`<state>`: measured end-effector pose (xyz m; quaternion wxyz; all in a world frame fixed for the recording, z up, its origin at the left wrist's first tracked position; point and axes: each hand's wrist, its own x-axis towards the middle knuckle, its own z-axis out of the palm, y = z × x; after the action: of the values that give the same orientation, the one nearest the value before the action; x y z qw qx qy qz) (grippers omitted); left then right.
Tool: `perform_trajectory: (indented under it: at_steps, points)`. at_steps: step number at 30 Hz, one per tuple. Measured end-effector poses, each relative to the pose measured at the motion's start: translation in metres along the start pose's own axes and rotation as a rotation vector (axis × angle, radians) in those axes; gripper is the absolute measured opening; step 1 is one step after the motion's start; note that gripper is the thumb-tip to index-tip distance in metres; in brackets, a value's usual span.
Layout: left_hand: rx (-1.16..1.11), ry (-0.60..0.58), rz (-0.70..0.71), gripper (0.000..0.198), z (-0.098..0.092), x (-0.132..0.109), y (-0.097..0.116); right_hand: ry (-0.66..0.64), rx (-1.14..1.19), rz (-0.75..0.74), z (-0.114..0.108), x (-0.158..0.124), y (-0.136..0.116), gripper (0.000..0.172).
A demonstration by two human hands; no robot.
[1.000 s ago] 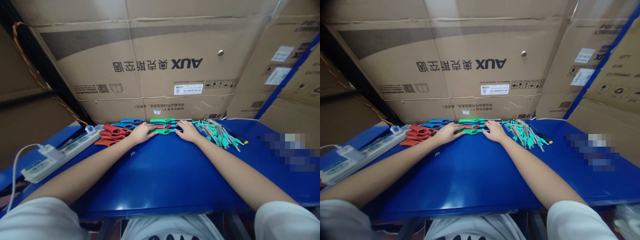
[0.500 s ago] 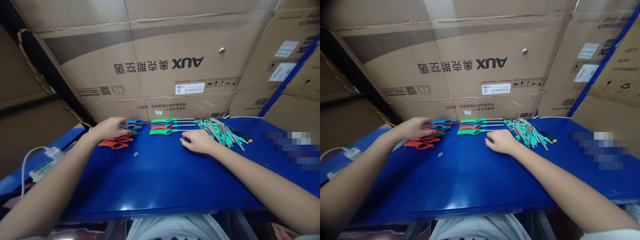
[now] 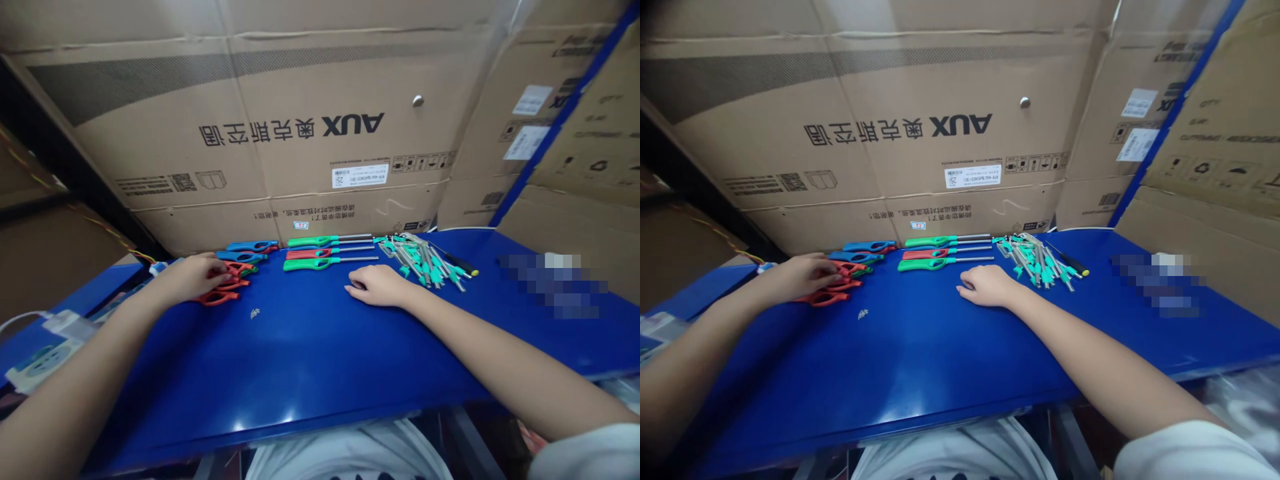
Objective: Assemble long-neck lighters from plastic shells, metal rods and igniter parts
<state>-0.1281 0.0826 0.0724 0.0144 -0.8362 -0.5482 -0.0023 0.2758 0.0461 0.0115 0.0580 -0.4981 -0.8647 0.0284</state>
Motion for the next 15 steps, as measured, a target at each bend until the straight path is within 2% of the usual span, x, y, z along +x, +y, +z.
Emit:
perform_trajectory:
  at_steps: [2,5,7,8,9,11,12,14,15]
  points:
    - [0.073,0.003,-0.017,0.035,-0.004,0.0,0.005,0.007,0.025,-0.008,0.001,0.001,0.002,0.032]
    - [0.242,0.123,-0.094,0.032,-0.015,-0.002,0.03,0.037,0.064,-0.019,0.003,0.002,0.003,0.032]
    - [0.278,0.226,-0.068,0.03,-0.022,-0.005,0.062,0.084,0.087,-0.013,0.003,0.002,0.003,0.023]
    - [0.263,0.286,-0.024,0.03,-0.023,-0.006,0.082,0.128,0.108,-0.009,0.002,0.001,0.002,0.016]
    - [0.23,0.312,0.061,0.03,-0.021,-0.007,0.103,0.188,0.15,-0.018,0.001,0.0,0.001,0.015]
    - [0.173,0.266,0.238,0.026,-0.012,-0.008,0.146,0.326,0.301,-0.092,-0.004,-0.003,-0.001,0.034]
    - [0.157,0.22,0.305,0.025,-0.004,-0.007,0.166,0.378,0.389,-0.158,-0.006,-0.005,-0.002,0.039]
    - [0.115,0.103,0.411,0.023,0.014,-0.002,0.199,0.411,0.498,-0.297,-0.011,-0.01,-0.003,0.035]
    - [0.081,0.058,0.456,0.023,0.023,0.002,0.211,0.392,0.481,-0.343,-0.013,-0.012,-0.002,0.032]
